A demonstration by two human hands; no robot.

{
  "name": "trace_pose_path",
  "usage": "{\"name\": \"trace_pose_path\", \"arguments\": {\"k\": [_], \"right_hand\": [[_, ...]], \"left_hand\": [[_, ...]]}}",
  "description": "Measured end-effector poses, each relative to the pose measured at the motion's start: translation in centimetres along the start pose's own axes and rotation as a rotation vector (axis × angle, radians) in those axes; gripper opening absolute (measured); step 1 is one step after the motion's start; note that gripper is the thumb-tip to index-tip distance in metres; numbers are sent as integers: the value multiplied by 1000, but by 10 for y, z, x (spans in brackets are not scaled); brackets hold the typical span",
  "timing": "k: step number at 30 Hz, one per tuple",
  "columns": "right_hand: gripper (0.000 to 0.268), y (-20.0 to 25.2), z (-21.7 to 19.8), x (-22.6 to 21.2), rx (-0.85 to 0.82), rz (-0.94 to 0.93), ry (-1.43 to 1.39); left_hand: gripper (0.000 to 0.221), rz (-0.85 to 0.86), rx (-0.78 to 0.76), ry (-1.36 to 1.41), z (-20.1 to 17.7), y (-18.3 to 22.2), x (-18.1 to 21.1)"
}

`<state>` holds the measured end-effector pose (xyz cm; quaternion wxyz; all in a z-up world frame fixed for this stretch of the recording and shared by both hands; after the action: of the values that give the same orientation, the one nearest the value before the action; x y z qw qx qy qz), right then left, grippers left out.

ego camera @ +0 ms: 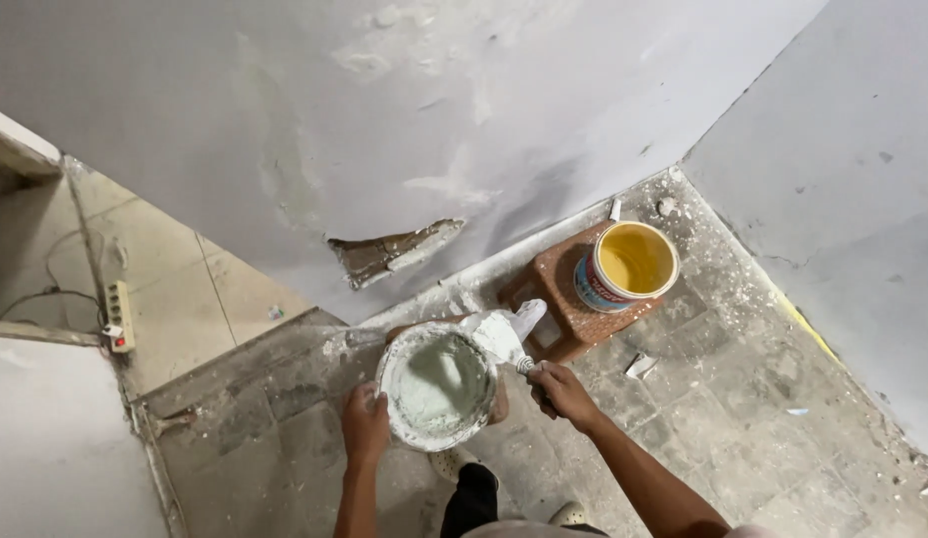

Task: The person mixes putty inside a container using a putty knife, then applies and spreads the putty along the wall edge near a window with the putty knife.

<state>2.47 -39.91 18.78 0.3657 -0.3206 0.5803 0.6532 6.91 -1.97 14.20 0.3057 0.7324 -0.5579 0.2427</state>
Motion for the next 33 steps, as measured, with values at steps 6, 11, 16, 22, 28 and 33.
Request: {"name": "trace_pose_path", "arguments": {"k": [6,11,16,22,28,33], "right_hand": [[32,62,-75,12,52,-80,-38],[31,145,-166,31,152,-126,-82],[30,256,-260,61,420,-165,-205],[29,415,-345,86,821,-246,-289],[23,546,-387,131,1233,-426,-536],[20,611,-409,181,1449,-508,-677]], "left_hand": [[26,200,9,93,17,28,86],[24,372,-17,150,38,87,190],[24,591,-198,204,105,137,294],[26,826,-506,343,223,186,427],[25,1123,-791,306,317,276,565],[25,1194,-970,267,401,354,631]]}}
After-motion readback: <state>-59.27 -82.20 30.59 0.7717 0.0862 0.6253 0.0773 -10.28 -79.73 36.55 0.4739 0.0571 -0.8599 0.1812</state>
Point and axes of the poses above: each hand's wrist, its own y-axis away from the middle knuckle, its own z-axis out of the palm, x = y × z, the point moved 3 cm from there along -y, towards the middle knuckle, and after that the axes turned 2 degrees about -y, right-handed, at the moved point
